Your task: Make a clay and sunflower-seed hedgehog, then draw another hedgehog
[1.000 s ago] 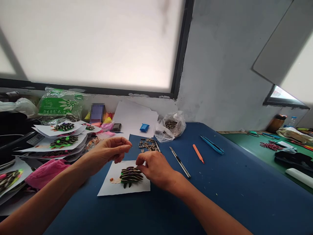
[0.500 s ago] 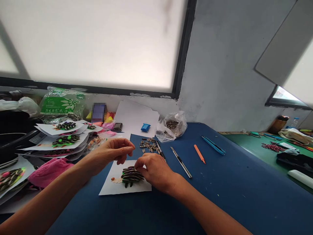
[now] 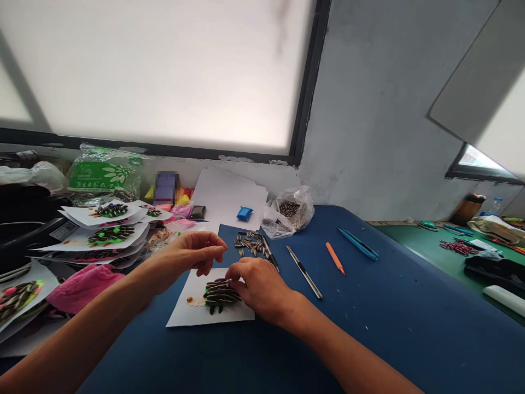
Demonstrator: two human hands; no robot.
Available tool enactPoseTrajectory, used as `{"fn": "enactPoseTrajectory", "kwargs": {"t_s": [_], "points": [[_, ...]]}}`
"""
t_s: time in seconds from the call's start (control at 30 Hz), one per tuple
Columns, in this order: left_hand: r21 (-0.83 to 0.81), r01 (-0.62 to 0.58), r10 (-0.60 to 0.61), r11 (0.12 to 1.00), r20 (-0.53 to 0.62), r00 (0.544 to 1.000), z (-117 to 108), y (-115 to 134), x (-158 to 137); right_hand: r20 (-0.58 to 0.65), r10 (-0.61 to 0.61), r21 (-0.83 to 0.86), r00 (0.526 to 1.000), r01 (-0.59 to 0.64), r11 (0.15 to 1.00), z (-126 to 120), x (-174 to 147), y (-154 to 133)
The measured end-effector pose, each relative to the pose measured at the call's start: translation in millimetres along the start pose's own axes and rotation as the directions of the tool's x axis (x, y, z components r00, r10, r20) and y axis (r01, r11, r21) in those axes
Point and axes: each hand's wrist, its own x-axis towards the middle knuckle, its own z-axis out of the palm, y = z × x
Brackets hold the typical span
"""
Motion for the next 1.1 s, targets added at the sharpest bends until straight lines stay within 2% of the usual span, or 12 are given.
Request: {"fn": "enactPoseTrajectory", "kwargs": {"t_s": [0.43,1.1], "points": [[0.008,0.011,-0.011,1.0,0.01,1.0,0.5,-0.1,1.0,0.019,0.028,-0.028,0.999,-0.027,0.999,-1.0,0.4,-3.2],[0.008,0.006,-0.006,1.0,0.017,1.0,-0.1,-3.2,1.6,-0.005,0.001,-0.059,1.0,-0.002,0.998,-1.2,-2.4,-3.8]]}}
